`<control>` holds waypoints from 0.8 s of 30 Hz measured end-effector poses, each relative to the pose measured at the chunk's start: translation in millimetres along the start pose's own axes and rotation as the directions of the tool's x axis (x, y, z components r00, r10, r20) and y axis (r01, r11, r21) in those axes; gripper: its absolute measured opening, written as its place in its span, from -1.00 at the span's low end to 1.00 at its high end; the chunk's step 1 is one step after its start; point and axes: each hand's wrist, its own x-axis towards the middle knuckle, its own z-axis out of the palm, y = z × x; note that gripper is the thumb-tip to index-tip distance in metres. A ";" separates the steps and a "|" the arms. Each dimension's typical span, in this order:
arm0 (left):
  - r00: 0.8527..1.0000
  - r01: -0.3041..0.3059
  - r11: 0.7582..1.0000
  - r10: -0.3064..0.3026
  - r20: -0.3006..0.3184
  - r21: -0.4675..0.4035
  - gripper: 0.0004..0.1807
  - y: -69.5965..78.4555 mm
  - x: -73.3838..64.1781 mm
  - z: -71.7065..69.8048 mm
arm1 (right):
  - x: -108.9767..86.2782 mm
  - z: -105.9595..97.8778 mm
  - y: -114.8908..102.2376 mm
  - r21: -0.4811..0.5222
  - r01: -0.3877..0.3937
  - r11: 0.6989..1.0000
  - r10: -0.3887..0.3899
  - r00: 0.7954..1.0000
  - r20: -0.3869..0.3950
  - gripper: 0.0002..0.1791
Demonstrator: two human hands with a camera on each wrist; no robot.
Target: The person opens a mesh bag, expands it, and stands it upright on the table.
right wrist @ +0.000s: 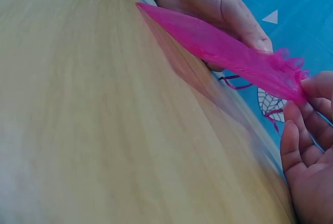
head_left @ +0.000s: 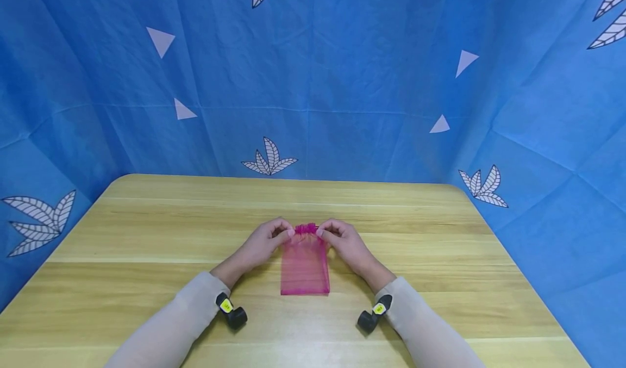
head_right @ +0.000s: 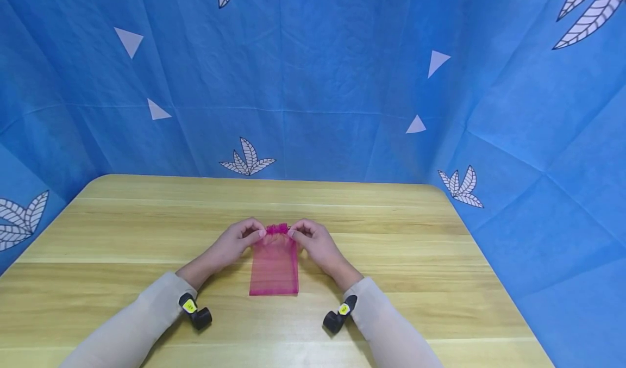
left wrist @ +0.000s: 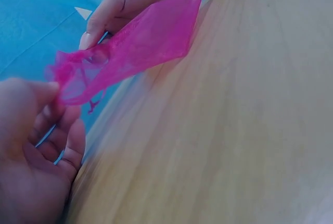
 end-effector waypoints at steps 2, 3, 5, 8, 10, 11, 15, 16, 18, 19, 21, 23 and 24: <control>1.000 0.017 1.000 -0.017 -0.017 -0.013 -0.88 1.5 -0.1 0.0 | 0.0 0.4 -0.4 0.027 -0.001 1.000 0.001 1.000 -0.019 -0.84; 0.999 0.025 0.999 -0.025 -0.024 -0.021 -0.88 1.4 0.2 0.1 | -0.1 0.4 -0.6 0.038 0.000 0.999 0.001 1.000 -0.028 -0.85; 0.999 0.037 0.999 -0.039 -0.036 -0.037 -0.88 1.5 0.6 0.3 | -0.4 0.4 -1.3 0.060 -0.004 0.998 0.006 0.999 -0.043 -0.86; 0.997 0.047 0.997 -0.051 -0.054 -0.068 -0.88 1.2 1.2 0.2 | -1.1 0.2 -2.8 0.083 -0.009 0.996 0.015 0.998 -0.065 -0.86; 0.996 0.051 0.995 -0.057 -0.064 -0.088 -0.87 1.2 1.3 0.1 | -1.2 0.1 -3.4 0.102 -0.016 0.995 0.023 0.997 -0.076 -0.86; 0.996 0.050 0.994 -0.057 -0.071 -0.095 -0.86 1.1 1.4 -0.1 | -1.2 0.0 -3.6 0.113 -0.018 0.993 0.027 0.996 -0.082 -0.86; 0.993 0.055 0.990 -0.068 -0.094 -0.129 -0.82 -1.2 2.9 -0.3 | -0.6 -0.1 -3.5 0.195 -0.026 0.980 0.048 0.993 -0.111 -0.84; 0.993 0.057 0.988 -0.071 -0.098 -0.142 -0.81 -2.2 3.2 -0.3 | -0.4 -0.1 -3.3 0.218 -0.027 0.976 0.054 0.992 -0.118 -0.83; 0.992 0.054 0.984 -0.072 -0.102 -0.171 -0.80 -3.7 3.9 -0.3 | 0.1 -0.1 -2.7 0.251 -0.028 0.967 0.064 0.989 -0.133 -0.83; 0.992 0.052 0.981 -0.072 -0.101 -0.187 -0.80 -4.5 4.3 -0.3 | 0.3 -0.2 -2.4 0.259 -0.028 0.966 0.067 0.988 -0.141 -0.83; 0.993 0.048 0.976 -0.071 -0.099 -0.212 -0.80 -5.6 4.9 -0.1 | 0.8 -0.5 -2.1 0.271 -0.027 0.962 0.071 0.985 -0.154 -0.82; 0.993 0.048 0.973 -0.070 -0.093 -0.226 -0.80 -5.6 5.0 -0.1 | 1.0 -0.7 -2.9 0.280 -0.025 0.960 0.074 0.984 -0.164 -0.82; 0.993 0.053 0.972 -0.075 -0.090 -0.229 -0.80 -5.6 5.0 -0.2 | 1.3 -0.9 -2.8 0.283 -0.025 0.959 0.075 0.983 -0.167 -0.82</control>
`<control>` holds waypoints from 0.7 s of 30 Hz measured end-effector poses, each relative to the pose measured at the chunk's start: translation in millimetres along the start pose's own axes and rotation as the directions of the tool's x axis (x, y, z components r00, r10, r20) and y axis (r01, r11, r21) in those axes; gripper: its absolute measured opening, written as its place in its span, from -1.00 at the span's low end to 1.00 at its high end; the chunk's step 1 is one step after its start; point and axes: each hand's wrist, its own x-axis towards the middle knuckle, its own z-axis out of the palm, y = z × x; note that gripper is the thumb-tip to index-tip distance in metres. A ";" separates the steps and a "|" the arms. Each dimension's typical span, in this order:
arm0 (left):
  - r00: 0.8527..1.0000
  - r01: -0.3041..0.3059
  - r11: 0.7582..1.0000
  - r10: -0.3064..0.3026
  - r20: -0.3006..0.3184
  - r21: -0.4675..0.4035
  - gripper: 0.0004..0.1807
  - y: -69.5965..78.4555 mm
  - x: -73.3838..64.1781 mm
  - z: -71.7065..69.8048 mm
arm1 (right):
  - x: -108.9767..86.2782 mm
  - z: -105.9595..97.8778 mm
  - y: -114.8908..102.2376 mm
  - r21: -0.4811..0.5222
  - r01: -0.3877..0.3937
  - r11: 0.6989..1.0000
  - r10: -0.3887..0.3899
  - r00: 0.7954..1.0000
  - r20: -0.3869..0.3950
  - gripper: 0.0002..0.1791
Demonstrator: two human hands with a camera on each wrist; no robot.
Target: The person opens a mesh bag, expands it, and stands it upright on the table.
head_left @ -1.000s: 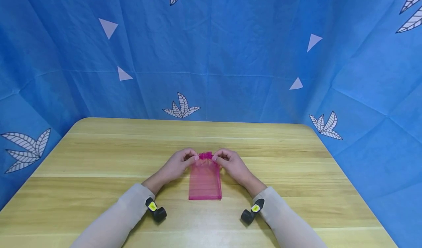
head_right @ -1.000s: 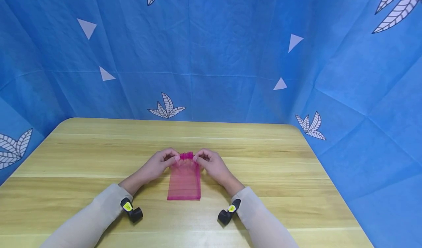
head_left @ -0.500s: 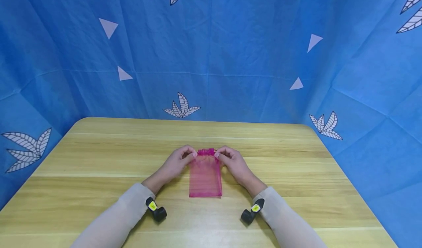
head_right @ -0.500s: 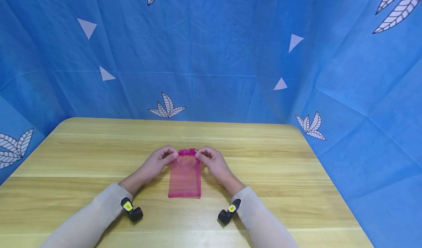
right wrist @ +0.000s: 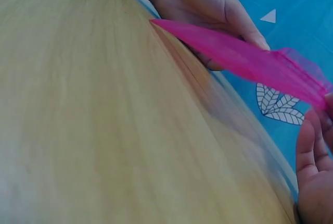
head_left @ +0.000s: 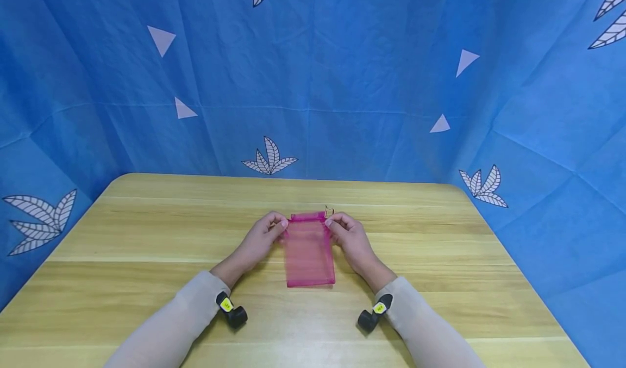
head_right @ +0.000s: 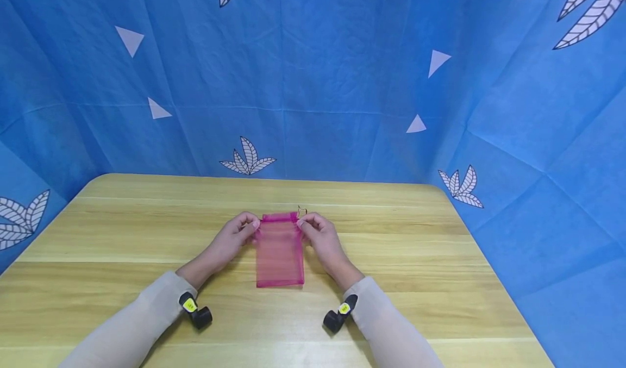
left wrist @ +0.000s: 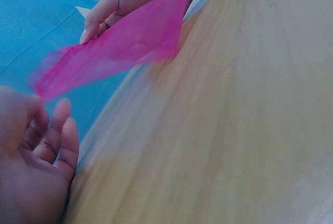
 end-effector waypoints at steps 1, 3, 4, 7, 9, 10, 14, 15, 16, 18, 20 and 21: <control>1.000 0.006 1.000 -0.006 0.002 0.003 -0.79 0.1 -0.1 0.0 | 0.0 0.1 -0.5 0.004 -0.003 1.000 0.003 1.000 -0.001 -0.81; 1.000 0.014 1.000 -0.014 0.017 0.001 -0.78 0.5 -0.4 0.1 | -0.1 -0.1 -0.5 0.011 -0.007 1.000 0.007 1.000 -0.001 -0.82; 1.000 0.017 1.000 -0.017 0.026 0.004 -0.78 0.4 -0.5 0.2 | -0.1 -0.2 -0.5 0.010 -0.009 1.000 0.009 1.000 0.000 -0.82; 0.999 0.024 1.000 -0.024 0.041 0.011 -0.79 0.2 -0.5 0.2 | 0.6 -0.7 0.7 -0.014 -0.009 1.000 0.009 1.000 0.010 -0.81; 0.999 0.025 1.000 -0.026 0.044 0.013 -0.81 0.1 -0.4 0.3 | 0.7 -0.8 1.0 -0.034 -0.006 0.999 0.007 1.000 0.020 -0.81; 0.999 0.027 0.999 -0.028 0.040 0.017 -0.83 0.1 -0.4 0.3 | 0.8 -0.7 1.0 -0.045 -0.005 0.999 0.007 1.000 0.026 -0.80; 0.999 0.032 0.999 -0.033 0.032 0.030 -0.87 0.0 -0.5 -0.1 | 0.3 0.3 0.1 -0.067 -0.004 0.998 0.007 0.999 0.039 -0.81; 0.999 0.031 0.999 -0.031 0.031 0.029 -0.87 0.2 -0.6 -0.4 | 0.5 0.4 0.1 -0.072 -0.003 0.997 0.006 0.999 0.039 -0.81; 0.999 0.027 0.999 -0.027 0.029 0.028 -0.88 -0.3 -0.2 -0.5 | 0.7 0.5 0.2 -0.076 -0.002 0.997 0.005 0.999 0.039 -0.82; 1.000 0.023 1.000 -0.024 0.019 0.015 -0.87 -0.6 0.1 -1.1 | 0.9 0.6 0.3 -0.083 0.002 0.997 0.002 0.999 0.039 -0.83; 1.000 0.022 1.000 -0.022 0.003 -0.009 -0.87 -0.2 0.4 -1.5 | 0.9 0.4 0.4 -0.080 0.006 0.997 -0.003 0.999 0.040 -0.83; 1.000 0.021 1.000 -0.021 -0.011 -0.024 -0.87 -0.6 0.6 -1.9 | 0.8 0.4 0.3 -0.074 0.007 0.997 -0.005 0.999 0.035 -0.84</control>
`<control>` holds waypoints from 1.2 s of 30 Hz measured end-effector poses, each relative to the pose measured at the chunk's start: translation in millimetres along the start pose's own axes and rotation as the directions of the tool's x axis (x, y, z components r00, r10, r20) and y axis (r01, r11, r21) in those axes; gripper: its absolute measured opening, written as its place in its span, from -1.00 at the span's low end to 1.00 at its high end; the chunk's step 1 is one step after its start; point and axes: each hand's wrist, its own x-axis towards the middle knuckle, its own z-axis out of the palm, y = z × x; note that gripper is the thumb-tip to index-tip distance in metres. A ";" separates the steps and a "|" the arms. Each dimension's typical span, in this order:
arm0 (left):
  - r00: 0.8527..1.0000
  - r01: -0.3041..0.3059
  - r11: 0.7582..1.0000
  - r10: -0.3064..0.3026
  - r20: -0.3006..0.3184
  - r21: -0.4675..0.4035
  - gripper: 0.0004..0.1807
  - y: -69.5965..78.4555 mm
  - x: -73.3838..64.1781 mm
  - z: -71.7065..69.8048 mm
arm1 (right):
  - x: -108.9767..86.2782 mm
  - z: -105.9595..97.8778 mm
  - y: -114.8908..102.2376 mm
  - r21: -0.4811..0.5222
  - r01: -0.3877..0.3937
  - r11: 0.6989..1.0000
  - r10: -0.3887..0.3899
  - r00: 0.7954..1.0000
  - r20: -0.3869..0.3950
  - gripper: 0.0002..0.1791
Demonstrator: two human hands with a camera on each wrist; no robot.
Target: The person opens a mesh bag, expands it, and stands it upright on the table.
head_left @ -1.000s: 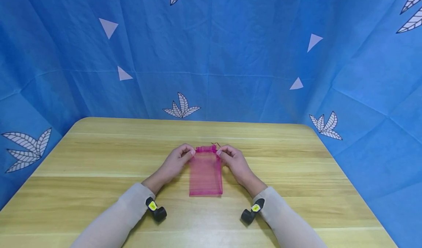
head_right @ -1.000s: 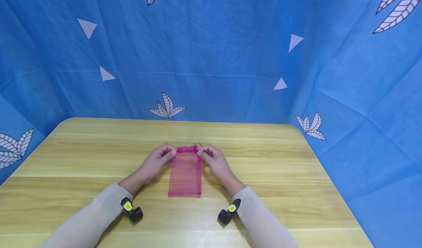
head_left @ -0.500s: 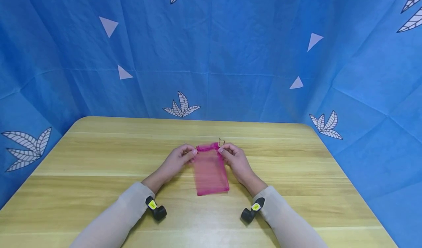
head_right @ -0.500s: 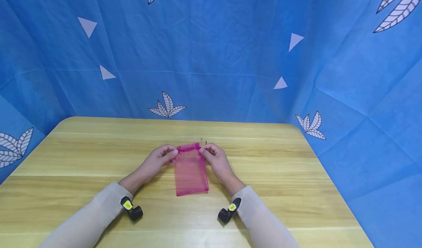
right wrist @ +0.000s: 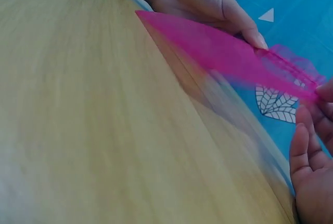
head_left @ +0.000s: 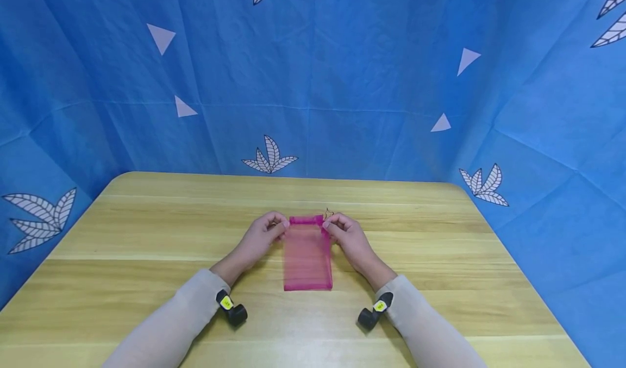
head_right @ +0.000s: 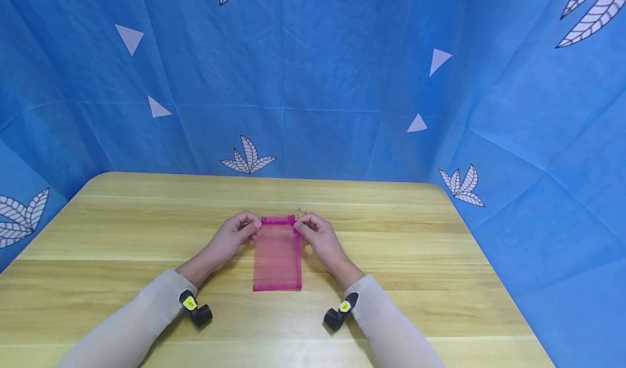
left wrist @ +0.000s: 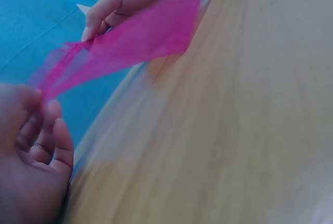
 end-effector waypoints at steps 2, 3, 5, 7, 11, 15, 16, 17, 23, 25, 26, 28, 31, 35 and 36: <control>1.000 0.001 1.000 -0.002 -0.027 -0.031 -0.86 0.1 0.3 -0.5 | -0.3 0.1 -0.7 0.025 0.001 1.000 -0.001 1.000 -0.012 -0.85; 0.999 0.001 0.999 -0.002 -0.039 -0.043 -0.87 0.3 0.4 -0.7 | -0.6 0.3 -1.0 0.038 0.001 0.999 -0.001 1.000 -0.017 -0.85; 0.998 -0.008 0.998 0.005 -0.056 -0.059 -0.86 0.4 0.6 -0.9 | -1.2 0.6 -1.9 0.058 0.002 0.998 0.000 1.000 -0.024 -0.86; 0.998 -0.009 0.998 0.005 -0.064 -0.068 -0.86 0.8 0.7 -1.0 | -0.9 0.7 -1.8 0.067 0.002 0.998 -0.001 1.000 -0.020 -0.85; 0.999 -0.002 0.999 -0.001 -0.049 -0.053 -0.79 0.6 1.7 -1.0 | 0.4 0.2 -0.3 0.056 0.001 0.998 0.000 1.000 -0.003 -0.81; 0.999 0.017 1.000 -0.018 -0.030 -0.026 -0.74 0.0 1.8 -0.1 | 0.2 0.1 0.0 0.054 -0.009 0.998 0.008 1.000 0.009 -0.80; 0.999 0.019 1.000 -0.020 -0.030 -0.019 -0.74 0.0 1.7 0.2 | 0.0 0.0 0.3 0.054 -0.012 0.998 0.011 1.000 0.014 -0.82; 0.999 0.019 1.000 -0.020 -0.034 -0.018 -0.76 -0.2 1.9 0.6 | -0.2 0.0 0.4 0.056 -0.012 0.998 0.011 1.000 0.016 -0.83; 0.999 0.009 1.000 -0.009 -0.049 -0.013 -0.80 0.1 2.1 1.0 | 0.7 -0.5 1.5 0.048 -0.003 0.999 0.002 1.000 0.008 -0.86; 0.999 0.008 1.000 -0.007 -0.040 0.011 -0.81 0.8 1.4 0.7 | 1.4 -0.5 1.2 0.046 0.001 0.999 -0.001 1.000 -0.015 -0.85; 0.999 0.005 1.000 -0.005 -0.032 0.024 -0.81 1.1 0.9 0.7 | 1.8 -0.5 1.1 0.042 0.004 0.999 -0.003 1.000 -0.028 -0.84; 1.000 0.003 0.998 -0.002 -0.016 0.055 -0.82 1.7 -0.3 0.5 | 2.2 -0.6 0.6 0.032 0.012 0.999 -0.010 0.999 -0.053 -0.79; 1.000 -0.003 0.996 0.003 0.007 0.085 -0.83 1.7 -1.7 0.4 | 2.6 -0.9 0.6 0.019 0.032 0.999 -0.031 0.997 -0.074 -0.71; 0.999 -0.017 0.992 0.013 0.029 0.123 -0.83 0.2 -2.0 0.3 | 1.8 -1.9 1.1 -0.005 0.049 0.999 -0.049 0.998 -0.035 -0.68; 0.999 -0.021 0.991 0.017 0.032 0.130 -0.82 0.0 -2.1 0.3 | 1.3 -2.3 1.2 -0.021 0.048 0.999 -0.049 0.999 -0.015 -0.69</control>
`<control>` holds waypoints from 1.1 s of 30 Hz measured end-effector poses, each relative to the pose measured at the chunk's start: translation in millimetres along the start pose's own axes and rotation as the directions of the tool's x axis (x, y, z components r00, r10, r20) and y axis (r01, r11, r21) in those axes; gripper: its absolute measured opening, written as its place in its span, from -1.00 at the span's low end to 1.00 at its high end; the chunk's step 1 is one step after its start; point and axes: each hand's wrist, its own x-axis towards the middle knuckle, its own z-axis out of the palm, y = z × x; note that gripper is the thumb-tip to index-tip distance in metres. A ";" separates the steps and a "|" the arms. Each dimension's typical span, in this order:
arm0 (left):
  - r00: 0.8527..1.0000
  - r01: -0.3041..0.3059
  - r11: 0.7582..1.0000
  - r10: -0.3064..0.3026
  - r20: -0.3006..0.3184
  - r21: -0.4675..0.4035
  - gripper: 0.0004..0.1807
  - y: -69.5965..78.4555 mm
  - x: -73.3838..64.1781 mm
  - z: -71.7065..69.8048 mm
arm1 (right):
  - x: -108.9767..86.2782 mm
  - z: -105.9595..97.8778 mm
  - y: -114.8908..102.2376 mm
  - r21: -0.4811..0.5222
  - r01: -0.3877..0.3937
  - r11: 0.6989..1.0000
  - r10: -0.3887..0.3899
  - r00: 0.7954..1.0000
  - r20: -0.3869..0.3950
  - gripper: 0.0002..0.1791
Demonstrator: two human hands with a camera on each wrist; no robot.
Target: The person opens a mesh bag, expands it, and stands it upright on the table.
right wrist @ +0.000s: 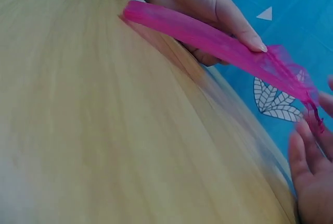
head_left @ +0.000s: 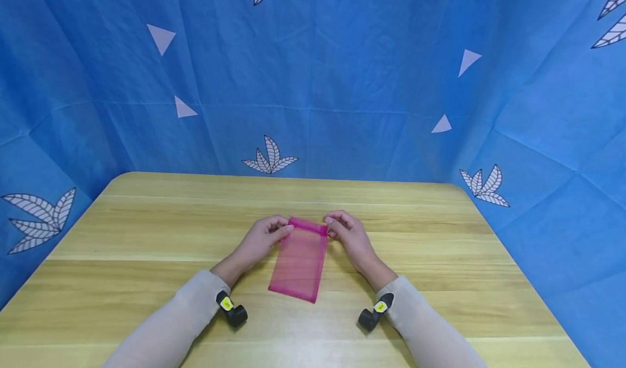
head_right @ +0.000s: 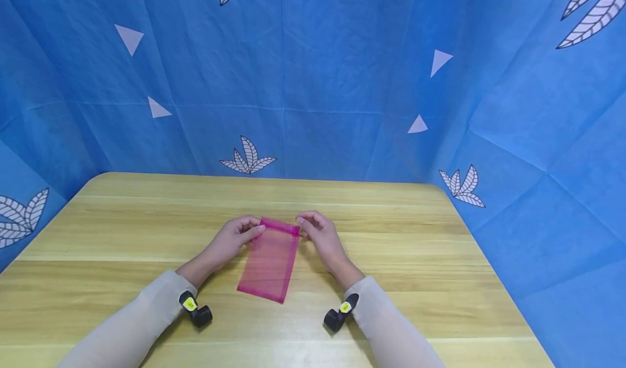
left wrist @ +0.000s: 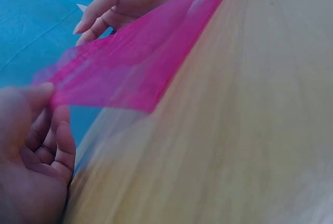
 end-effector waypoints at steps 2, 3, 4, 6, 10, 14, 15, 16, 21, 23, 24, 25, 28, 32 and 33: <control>1.000 -0.005 1.000 0.005 0.003 0.012 -0.81 0.0 -0.1 -0.1 | -1.2 -0.7 -0.2 -0.054 -0.002 0.999 0.004 0.999 0.047 -0.70; 1.000 -0.006 1.000 0.006 0.004 0.019 -0.80 0.3 -0.4 -0.2 | -1.7 -1.1 -0.3 -0.089 0.002 0.996 0.005 0.997 0.073 -0.70; 1.000 -0.004 1.000 0.004 0.005 0.023 -0.80 0.5 -0.4 -0.3 | -2.4 -1.5 -0.5 -0.118 0.007 0.993 0.005 0.995 0.100 -0.71; 1.000 0.000 1.000 0.000 0.005 0.025 -0.81 0.7 -0.5 -0.4 | -3.2 -2.3 -0.3 -0.178 0.025 0.984 0.003 0.988 0.153 -0.74; 1.000 0.014 1.000 -0.014 0.001 0.027 -0.83 1.2 -0.8 -0.2 | -3.6 -3.5 1.0 -0.244 0.065 0.968 0.002 0.964 0.266 -0.82; 1.000 0.021 0.999 -0.020 -0.013 0.024 -0.85 3.4 -2.2 0.4 | -5.9 -3.1 -3.1 -0.280 0.104 0.954 -0.001 0.938 0.347 -0.85; 1.000 0.022 0.999 -0.021 -0.017 0.025 -0.85 3.8 -2.5 0.4 | -7.4 -2.5 -6.6 -0.283 0.111 0.953 -0.003 0.934 0.358 -0.86; 1.000 0.022 0.999 -0.022 -0.020 0.027 -0.84 3.9 -2.6 0.4 | -9.0 -1.9 -10.6 -0.285 0.116 0.952 -0.004 0.931 0.366 -0.86; 0.999 0.032 0.999 -0.031 -0.025 0.024 -0.81 2.7 -1.4 0.2 | -15.8 1.3 -29.1 -0.281 0.109 0.953 0.002 0.930 0.367 -0.84; 0.999 0.038 0.999 -0.038 -0.034 0.011 -0.80 1.6 -0.1 0.2 | -16.7 1.8 -31.8 -0.278 0.106 0.955 0.002 0.933 0.361 -0.81; 0.998 0.042 0.999 -0.042 -0.038 0.007 -0.80 1.2 0.5 0.1 | -16.9 1.9 -32.7 -0.275 0.105 0.956 0.000 0.934 0.358 -0.80; 0.998 0.046 0.999 -0.046 -0.042 0.000 -0.80 0.9 1.0 0.1 | -17.1 1.9 -33.2 -0.272 0.104 0.957 -0.001 0.935 0.355 -0.78; 0.997 0.049 0.998 -0.050 -0.054 -0.026 -0.81 -0.2 2.6 0.4 | -16.7 1.4 -33.5 -0.259 0.097 0.961 -0.001 0.938 0.348 -0.74; 0.997 0.042 0.999 -0.044 -0.070 -0.031 -0.80 -0.9 3.7 0.7 | -16.0 0.6 -32.6 -0.224 0.091 0.970 -0.011 0.943 0.334 -0.79; 0.996 0.039 0.999 -0.041 -0.076 -0.029 -0.80 -1.0 3.8 0.6 | -15.9 0.4 -32.3 -0.210 0.086 0.974 -0.013 0.945 0.327 -0.82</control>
